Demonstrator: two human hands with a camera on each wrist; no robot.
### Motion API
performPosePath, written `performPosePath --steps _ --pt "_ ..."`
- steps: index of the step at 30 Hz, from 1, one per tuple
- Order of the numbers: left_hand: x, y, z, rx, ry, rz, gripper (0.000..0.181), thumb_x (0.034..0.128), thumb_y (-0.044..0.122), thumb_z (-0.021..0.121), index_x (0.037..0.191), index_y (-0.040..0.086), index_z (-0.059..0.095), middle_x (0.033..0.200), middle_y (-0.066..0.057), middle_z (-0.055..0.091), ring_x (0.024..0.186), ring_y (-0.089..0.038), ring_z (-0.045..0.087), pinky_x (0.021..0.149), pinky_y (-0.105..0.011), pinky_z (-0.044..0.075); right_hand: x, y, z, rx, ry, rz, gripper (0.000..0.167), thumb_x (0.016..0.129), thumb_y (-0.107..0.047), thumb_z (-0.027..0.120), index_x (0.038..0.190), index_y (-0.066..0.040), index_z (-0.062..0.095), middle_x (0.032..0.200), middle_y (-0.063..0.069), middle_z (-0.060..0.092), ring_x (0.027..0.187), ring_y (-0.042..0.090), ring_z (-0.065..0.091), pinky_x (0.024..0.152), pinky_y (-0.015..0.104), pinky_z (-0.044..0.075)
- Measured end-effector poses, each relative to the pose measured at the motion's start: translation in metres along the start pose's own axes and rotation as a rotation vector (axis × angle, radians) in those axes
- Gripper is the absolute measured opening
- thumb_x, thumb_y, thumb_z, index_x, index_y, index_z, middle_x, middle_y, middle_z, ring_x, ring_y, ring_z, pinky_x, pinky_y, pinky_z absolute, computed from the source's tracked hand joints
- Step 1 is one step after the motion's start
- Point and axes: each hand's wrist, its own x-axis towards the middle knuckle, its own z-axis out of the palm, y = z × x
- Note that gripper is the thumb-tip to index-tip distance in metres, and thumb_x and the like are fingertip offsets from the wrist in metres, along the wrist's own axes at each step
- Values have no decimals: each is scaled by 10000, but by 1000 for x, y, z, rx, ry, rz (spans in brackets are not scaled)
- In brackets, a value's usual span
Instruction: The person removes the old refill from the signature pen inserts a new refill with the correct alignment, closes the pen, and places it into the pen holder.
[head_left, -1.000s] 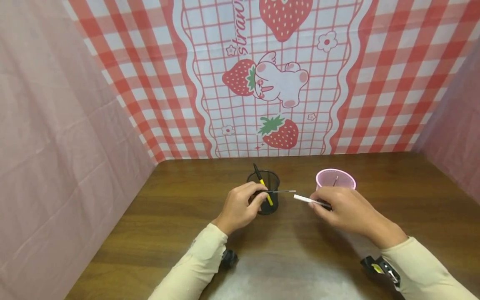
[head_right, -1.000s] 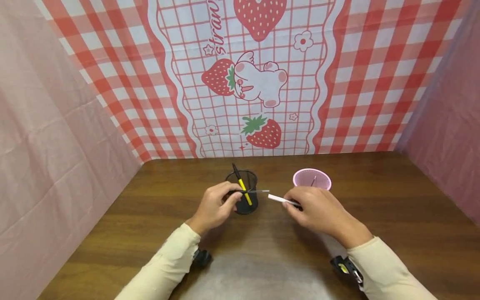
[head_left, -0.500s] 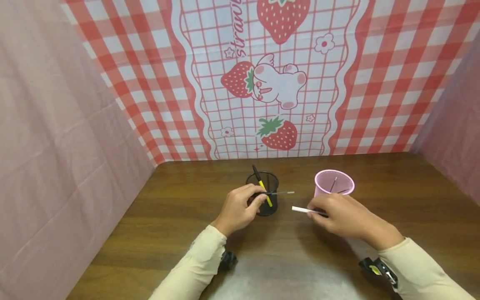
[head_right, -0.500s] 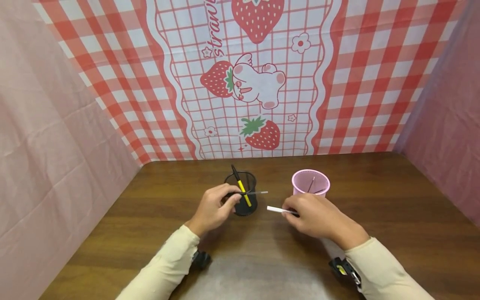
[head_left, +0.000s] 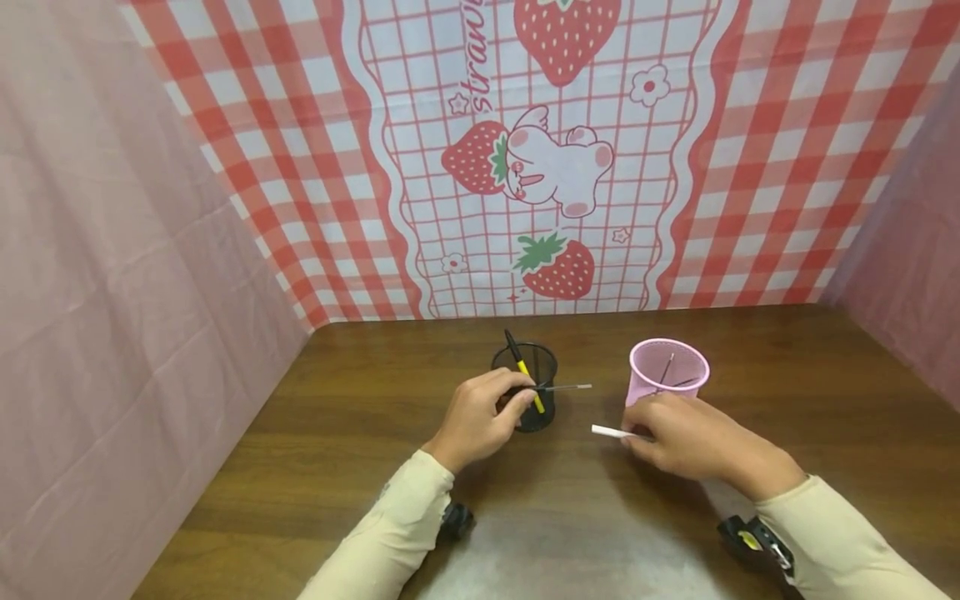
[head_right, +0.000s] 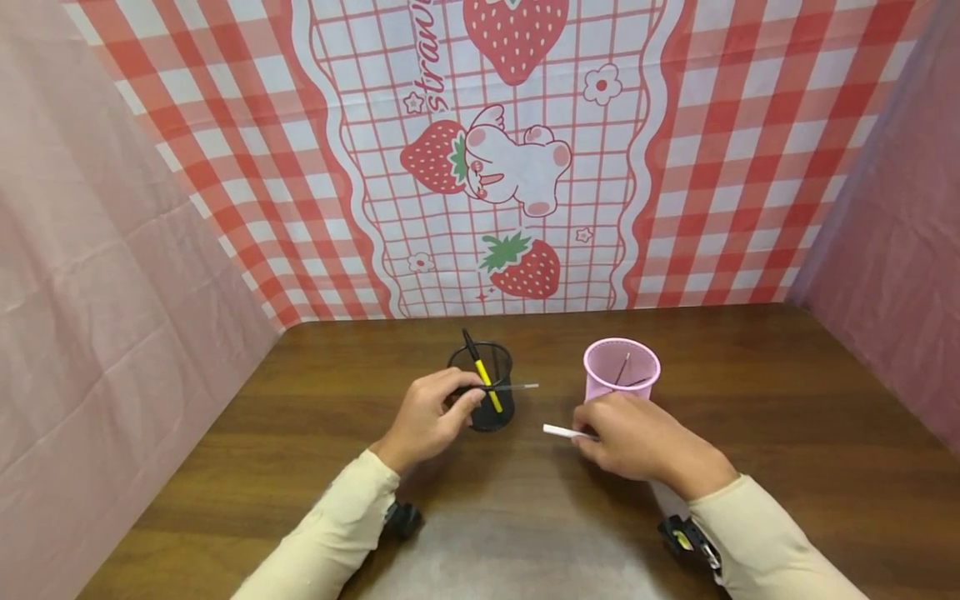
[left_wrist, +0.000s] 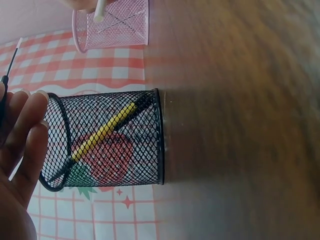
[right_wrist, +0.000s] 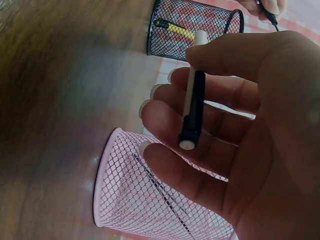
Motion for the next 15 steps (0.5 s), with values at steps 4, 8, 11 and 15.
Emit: performPosePath --steps 4,8,11,15 --pt "-1 0 0 -3 -4 -9 143 1003 194 641 1056 87 719 839 71 636 634 49 536 576 -121 450 -1 1 1 -2 -20 -3 222 856 -171 753 732 -295 616 680 -218 477 596 -31 423 530 245 404" --pt "-2 0 0 -7 -6 -12 139 1002 198 643 1049 92 719 848 67 643 635 51 542 580 -120 455 -2 3 3 -20 -48 8 250 849 -178 758 701 -294 594 661 -208 462 583 -19 409 520 252 399" --pt "-2 0 1 -10 -6 -7 137 1001 194 644 1048 91 720 852 62 649 634 53 546 583 -120 458 -3 4 4 -36 -69 18 253 839 -190 766 693 -292 587 653 -203 452 576 -13 402 510 259 391" --pt "-1 0 1 -13 0 -2 132 999 186 647 1045 86 720 862 56 657 632 55 550 582 -117 460 -4 4 4 -49 -93 33 259 826 -203 774 679 -292 580 633 -194 437 560 -3 397 497 266 377"
